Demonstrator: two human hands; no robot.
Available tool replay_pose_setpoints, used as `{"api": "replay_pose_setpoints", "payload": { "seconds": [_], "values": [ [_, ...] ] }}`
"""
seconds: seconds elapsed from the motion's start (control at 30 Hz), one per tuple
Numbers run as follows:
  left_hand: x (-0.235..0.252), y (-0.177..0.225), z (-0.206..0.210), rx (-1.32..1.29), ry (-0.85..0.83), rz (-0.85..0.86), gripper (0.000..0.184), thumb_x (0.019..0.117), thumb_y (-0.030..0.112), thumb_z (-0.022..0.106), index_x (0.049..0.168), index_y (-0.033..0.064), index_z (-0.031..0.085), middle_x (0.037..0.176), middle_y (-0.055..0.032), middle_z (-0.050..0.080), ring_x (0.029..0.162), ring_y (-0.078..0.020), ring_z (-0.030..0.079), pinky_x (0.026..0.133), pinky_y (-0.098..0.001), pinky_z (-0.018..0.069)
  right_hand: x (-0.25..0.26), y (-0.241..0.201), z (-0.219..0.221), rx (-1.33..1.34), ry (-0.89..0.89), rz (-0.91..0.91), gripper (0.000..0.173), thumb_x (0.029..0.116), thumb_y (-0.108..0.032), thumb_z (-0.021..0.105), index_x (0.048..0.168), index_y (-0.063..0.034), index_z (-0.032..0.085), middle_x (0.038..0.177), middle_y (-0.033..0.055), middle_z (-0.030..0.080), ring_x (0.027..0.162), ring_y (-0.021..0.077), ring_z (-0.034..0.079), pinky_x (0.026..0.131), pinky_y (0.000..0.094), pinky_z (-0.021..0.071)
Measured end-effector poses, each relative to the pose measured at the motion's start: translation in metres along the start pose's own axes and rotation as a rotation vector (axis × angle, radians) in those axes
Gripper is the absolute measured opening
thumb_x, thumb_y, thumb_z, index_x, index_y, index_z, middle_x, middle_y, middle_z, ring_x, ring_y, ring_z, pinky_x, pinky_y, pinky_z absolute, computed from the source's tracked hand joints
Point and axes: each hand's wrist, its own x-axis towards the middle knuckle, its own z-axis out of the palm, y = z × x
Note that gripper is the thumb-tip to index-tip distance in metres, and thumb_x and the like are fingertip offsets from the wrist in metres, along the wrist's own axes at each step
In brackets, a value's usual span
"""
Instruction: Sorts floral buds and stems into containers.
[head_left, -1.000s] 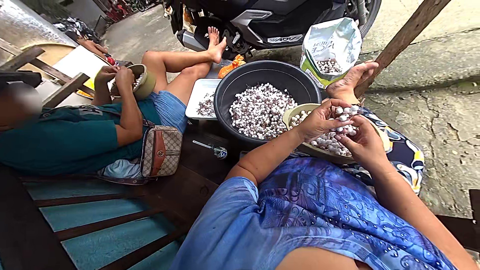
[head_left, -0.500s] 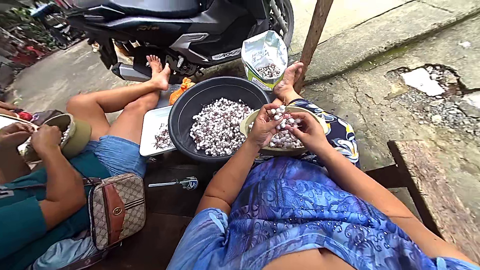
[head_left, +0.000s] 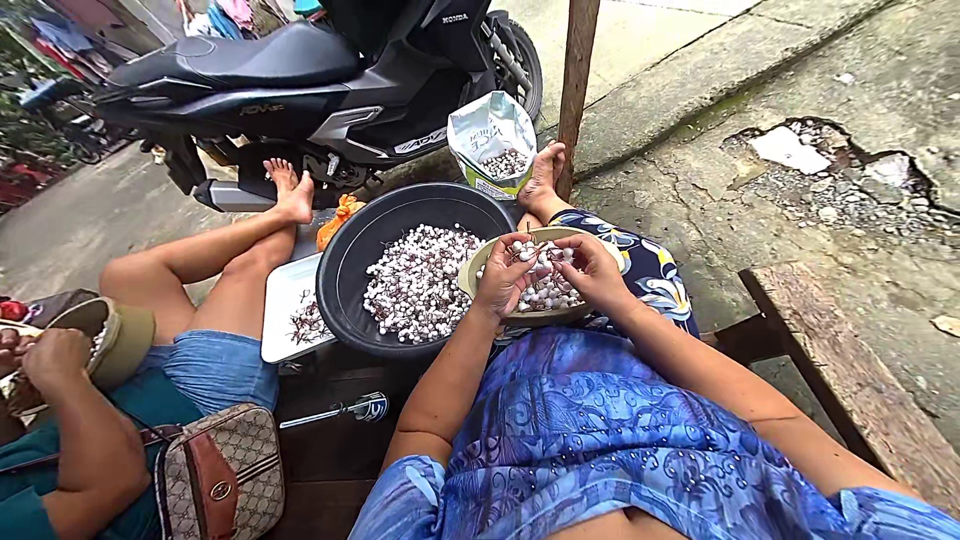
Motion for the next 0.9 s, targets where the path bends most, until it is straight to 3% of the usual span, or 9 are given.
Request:
{"api": "replay_pose_setpoints", "payload": {
  "seconds": [0.37,0.53,0.6,0.8,0.9],
  "values": [
    [-0.0006,0.0024,0.0045,0.057,-0.162,-0.185,0.060,0.0885,-0.013,0.059,0.139,0.0169,0.048,0.131,-0.0083,0.060,0.106,-0.0258,0.068,0.090,-0.0488,0.0601,-0.0011,0.0068,0.0026,0.041,-0.043,-0.144,0.029,0.0887,0.004,0.065,0.117,0.0022,0.067,0.119,0.0172,0.065,0.102,0.0210,0.067,0.087,0.0368,0.0589],
    [-0.0013,0.0012,0.0051,0.069,-0.108,-0.152,0.041,0.0898,-0.013,0.058,0.121,0.0134,0.055,0.112,-0.0061,0.066,0.095,-0.0225,0.071,0.088,-0.0448,0.0610,-0.0010,0.0022,0.0006,0.013,-0.020,-0.164,0.030,0.0890,0.004,0.067,0.119,0.0003,0.069,0.126,0.0180,0.064,0.111,0.0234,0.065,0.090,0.0372,0.0580],
    [-0.0016,0.0020,0.0041,0.051,-0.083,-0.134,0.037,0.0908,-0.013,0.057,0.116,0.0134,0.057,0.107,-0.0056,0.068,0.091,-0.0213,0.071,0.087,-0.0435,0.0613,-0.0006,0.0006,-0.0004,0.010,-0.014,-0.135,0.030,0.0908,0.001,0.068,0.120,-0.0005,0.069,0.128,0.0185,0.063,0.109,0.0240,0.066,0.087,0.0366,0.0593],
    [-0.0029,0.0015,0.0007,0.007,-0.040,-0.103,0.032,0.0924,-0.010,0.059,0.112,0.0145,0.060,0.110,-0.0071,0.069,0.089,-0.0218,0.072,0.081,-0.0422,0.0631,-0.0019,-0.0008,-0.0014,0.032,-0.002,-0.142,0.024,0.0921,-0.002,0.070,0.117,-0.0005,0.070,0.122,0.0162,0.065,0.104,0.0205,0.068,0.084,0.0334,0.0602],
    [-0.0034,0.0018,0.0001,-0.038,-0.039,-0.088,0.030,0.0933,-0.008,0.059,0.114,0.0144,0.061,0.115,-0.0098,0.069,0.095,-0.0255,0.072,0.084,-0.0451,0.0622,-0.0019,-0.0002,-0.0016,0.051,0.025,-0.147,0.019,0.0934,-0.004,0.070,0.112,-0.0004,0.070,0.116,0.0141,0.066,0.098,0.0179,0.068,0.082,0.0316,0.0599]
  ]
}}
